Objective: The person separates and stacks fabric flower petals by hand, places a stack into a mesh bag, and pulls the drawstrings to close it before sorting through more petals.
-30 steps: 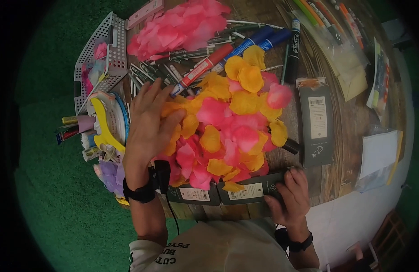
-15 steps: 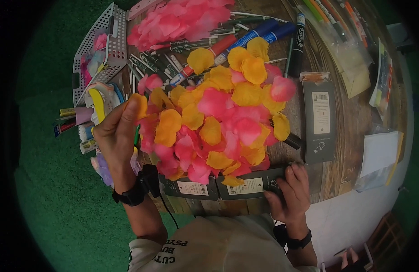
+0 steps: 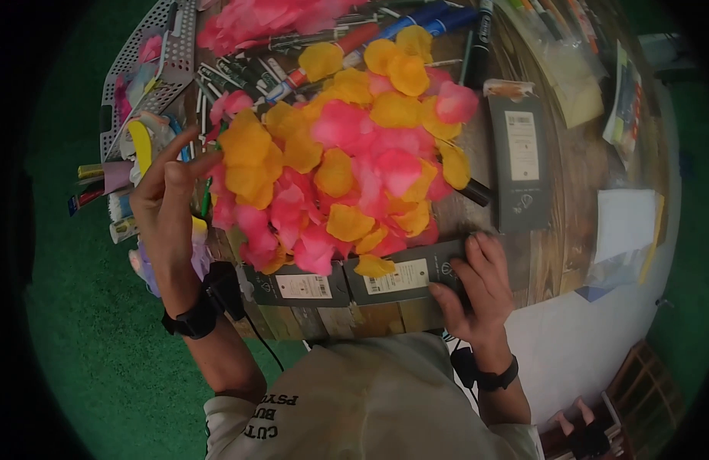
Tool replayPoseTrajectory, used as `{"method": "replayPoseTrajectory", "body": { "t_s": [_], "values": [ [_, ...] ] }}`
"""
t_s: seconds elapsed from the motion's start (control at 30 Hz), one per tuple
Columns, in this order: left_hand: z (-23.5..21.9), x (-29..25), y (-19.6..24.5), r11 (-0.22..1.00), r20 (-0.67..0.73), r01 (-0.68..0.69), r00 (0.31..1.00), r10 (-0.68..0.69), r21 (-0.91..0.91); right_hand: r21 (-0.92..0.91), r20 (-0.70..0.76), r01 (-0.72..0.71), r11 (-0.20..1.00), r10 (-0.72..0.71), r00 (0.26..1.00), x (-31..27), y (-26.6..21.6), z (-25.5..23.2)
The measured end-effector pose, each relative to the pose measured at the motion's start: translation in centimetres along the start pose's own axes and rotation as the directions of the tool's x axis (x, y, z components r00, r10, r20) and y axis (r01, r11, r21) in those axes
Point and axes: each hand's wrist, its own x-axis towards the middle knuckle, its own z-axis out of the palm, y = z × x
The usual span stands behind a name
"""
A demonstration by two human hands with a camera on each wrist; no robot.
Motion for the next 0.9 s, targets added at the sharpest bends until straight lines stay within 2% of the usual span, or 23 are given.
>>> {"method": "replayPoseTrajectory", "body": {
  "t_s": [0.03,0.07,0.1,0.13,0.2,0.27,0.3,0.37,0.4,0.47,0.53,0.63,0.7,0.77,0.83,0.9],
  "values": [
    [-0.3,-0.1,0.2,0.997,0.078,0.053,0.995,-0.056,0.048,0.007,-0.001,0.022,1.000,-0.022,1.000,0.0,0.0,0.0],
    [-0.5,-0.3,-0.1,0.998,0.092,0.047,0.995,-0.050,0.037,0.020,-0.004,0.047,0.999,-0.047,0.999,0.1,0.0,0.1],
    [-0.6,-0.6,-0.5,0.966,0.165,-0.104,0.984,0.066,0.235,0.009,-0.010,0.052,0.999,-0.052,0.999,0.1,0.0,0.1],
    [-0.7,-0.9,-0.6,0.874,0.255,-0.261,0.953,0.165,0.411,0.001,-0.017,0.049,0.999,-0.049,0.999,0.2,0.0,0.1],
    [-0.9,-2.4,-0.5,0.884,0.317,-0.262,0.938,0.139,0.387,-0.018,0.001,0.079,0.997,-0.079,0.997,0.3,-0.1,0.0],
    [-1.1,-3.9,-1.1,0.802,0.257,-0.290,0.950,0.176,0.522,-0.031,-0.002,0.082,0.996,-0.082,0.997,0.1,-0.2,0.1],
    [-1.3,-4.7,-1.4,0.806,0.258,-0.294,0.949,0.182,0.514,-0.035,-0.005,0.094,0.995,-0.094,0.996,0.1,-0.2,0.1],
    [-2.2,-6.1,-2.2,0.776,0.115,-0.202,0.979,0.167,0.597,-0.042,-0.017,0.106,0.993,-0.107,0.994,0.1,0.0,0.0],
    [-2.6,-6.8,-2.6,0.776,0.109,-0.208,0.978,0.178,0.596,-0.040,-0.028,0.118,0.992,-0.120,0.992,0.1,0.0,0.1],
    [-3.2,-7.9,-3.7,0.812,-0.042,-0.085,0.990,0.134,0.578,-0.055,-0.031,0.133,0.990,-0.135,0.990,-0.2,0.0,0.3],
    [-3.5,-9.1,-4.6,0.829,-0.066,-0.092,0.986,0.153,0.552,-0.090,-0.042,0.151,0.984,-0.155,0.987,0.1,-0.4,-0.2],
    [-3.3,-11.0,-5.4,0.837,-0.109,-0.081,0.980,0.165,0.541,-0.097,0.065,0.155,0.983,-0.149,0.987,1.5,-2.5,-1.5],
    [-2.9,-11.9,-5.9,0.906,-0.196,-0.035,0.972,0.128,0.421,-0.100,0.098,0.175,0.980,-0.165,0.981,3.5,-3.5,-2.3],
    [-2.6,-12.8,-6.1,0.921,-0.214,-0.040,0.968,0.132,0.386,-0.108,0.139,0.192,0.976,-0.176,0.975,5.0,-4.1,-2.3],
    [-2.3,-13.5,-6.3,0.936,-0.238,-0.038,0.963,0.128,0.350,-0.243,0.208,0.207,0.948,-0.157,0.965,6.3,-4.6,-1.6],
    [-2.1,-14.3,-6.5,0.939,-0.250,-0.061,0.956,0.152,0.338,-0.276,0.219,0.185,0.943,-0.126,0.968,7.1,-4.8,-0.4]
  ]
}}
